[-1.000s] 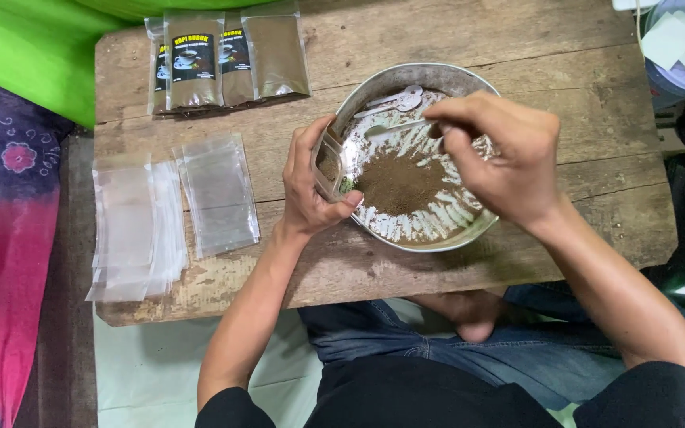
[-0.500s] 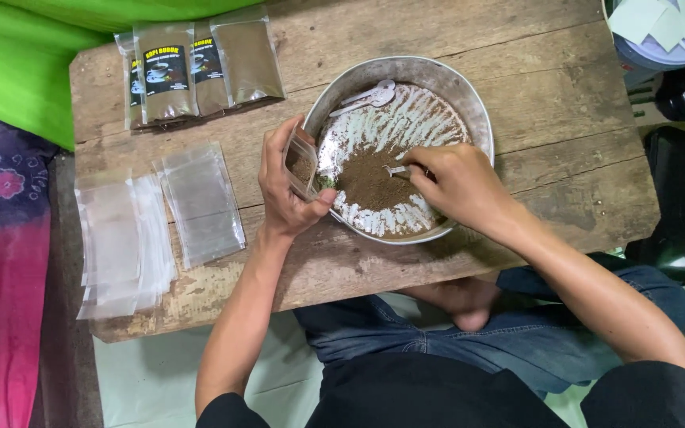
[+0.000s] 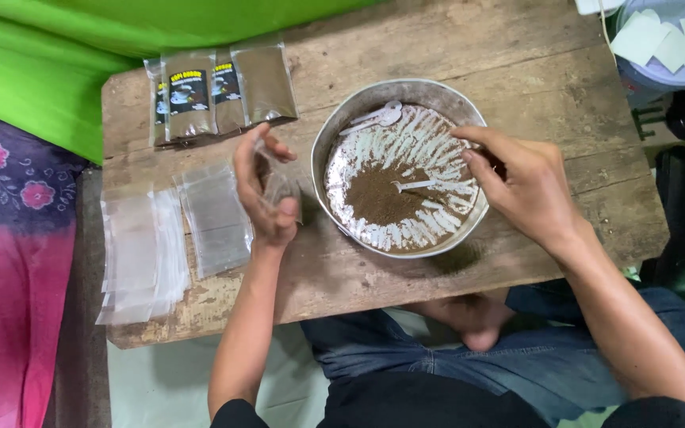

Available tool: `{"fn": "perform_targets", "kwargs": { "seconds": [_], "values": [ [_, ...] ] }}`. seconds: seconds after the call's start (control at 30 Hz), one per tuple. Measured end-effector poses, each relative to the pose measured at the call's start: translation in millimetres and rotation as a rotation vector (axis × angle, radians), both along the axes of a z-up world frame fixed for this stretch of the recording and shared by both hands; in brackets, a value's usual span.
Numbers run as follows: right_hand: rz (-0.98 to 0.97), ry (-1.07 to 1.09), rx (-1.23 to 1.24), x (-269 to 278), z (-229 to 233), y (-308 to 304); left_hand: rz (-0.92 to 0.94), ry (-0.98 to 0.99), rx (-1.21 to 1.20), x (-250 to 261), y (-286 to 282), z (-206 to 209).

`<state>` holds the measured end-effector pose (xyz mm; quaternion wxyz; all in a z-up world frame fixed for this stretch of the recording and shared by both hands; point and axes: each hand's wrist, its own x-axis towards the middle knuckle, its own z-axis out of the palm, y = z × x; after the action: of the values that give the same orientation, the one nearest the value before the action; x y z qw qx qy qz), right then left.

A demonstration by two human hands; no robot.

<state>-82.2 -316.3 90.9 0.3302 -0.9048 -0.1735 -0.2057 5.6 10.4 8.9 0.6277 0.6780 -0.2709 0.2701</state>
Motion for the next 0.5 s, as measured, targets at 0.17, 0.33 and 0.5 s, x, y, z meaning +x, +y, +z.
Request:
{"fn": "perform_targets", "kwargs": {
  "seconds": [0.17, 0.33, 0.5],
  "values": [
    [0.152, -0.149, 0.090, 10.2, 6.3, 21.0, -0.378, 0.099, -0.425, -6.2, 9.3, 55.8],
    [0.317, 0.079, 0.376, 5.5, 29.7, 67.1, -0.935, 0.249, -0.705, -5.1, -32.3, 72.0],
    [0.463, 0.499, 0.733, 22.8, 16.3, 82.7, -1.217, 0.508, -0.603, 10.0, -72.1, 87.6]
  ]
}}
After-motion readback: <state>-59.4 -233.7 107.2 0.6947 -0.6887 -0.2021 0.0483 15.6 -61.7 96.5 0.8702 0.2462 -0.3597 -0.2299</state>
